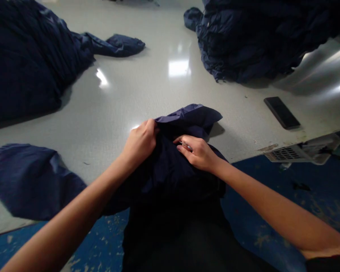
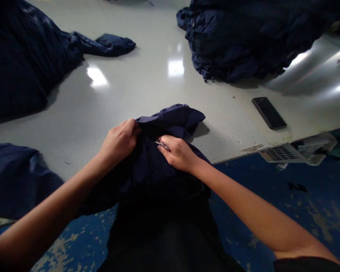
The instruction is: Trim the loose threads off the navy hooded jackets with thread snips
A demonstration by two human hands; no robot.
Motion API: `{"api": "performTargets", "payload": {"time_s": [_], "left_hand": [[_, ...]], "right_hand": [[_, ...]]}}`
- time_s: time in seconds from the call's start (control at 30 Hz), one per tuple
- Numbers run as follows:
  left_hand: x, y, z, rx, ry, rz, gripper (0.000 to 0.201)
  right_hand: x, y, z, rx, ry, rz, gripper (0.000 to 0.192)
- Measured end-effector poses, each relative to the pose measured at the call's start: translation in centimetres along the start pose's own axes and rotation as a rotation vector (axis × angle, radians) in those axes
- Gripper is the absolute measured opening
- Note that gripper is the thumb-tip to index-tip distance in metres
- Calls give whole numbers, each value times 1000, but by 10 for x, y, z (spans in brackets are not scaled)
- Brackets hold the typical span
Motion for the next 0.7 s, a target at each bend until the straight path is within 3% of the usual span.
{"api": "performTargets", "payload": {"time_s": [0.07, 0.17, 0.27, 0.37, 0.43, 0.53, 0.63, 0.7], "left_hand": [[42, 14, 2, 47, -17, 30, 19], [97, 34, 6, 116, -51, 100, 27], [138, 49, 14, 154, -79, 165, 38], [160, 61, 18, 159, -102, 225, 39], [164, 70, 19, 156, -117, 264, 39], [164, 88, 27, 150, -146, 317, 40], [165, 99, 48, 141, -186, 345, 39], [165, 93, 62, 135, -223, 326, 37]], "right_hand": [[37, -16, 3, -39, 71, 86, 12], [104, -30, 8, -75, 67, 121, 17], [168, -23, 17, -127, 4, 85, 28], [194, -4, 29, -171, -98, 34, 31], [178, 7, 40, -214, -174, 3, 30], [116, 12, 60, -324, -227, -31, 36], [46, -1, 76, -429, -176, -88, 46], [17, -16, 82, -461, -130, -129, 44]]}}
Point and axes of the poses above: each hand's wrist, its own x-axis towards the middle knuckle, its own z-axis out of the back of the hand, y = z × x, the point moved 1 cm from there along x, towards the middle knuckle, and after that the axes turned 2 degrees about -y, right-handed, at the moved point
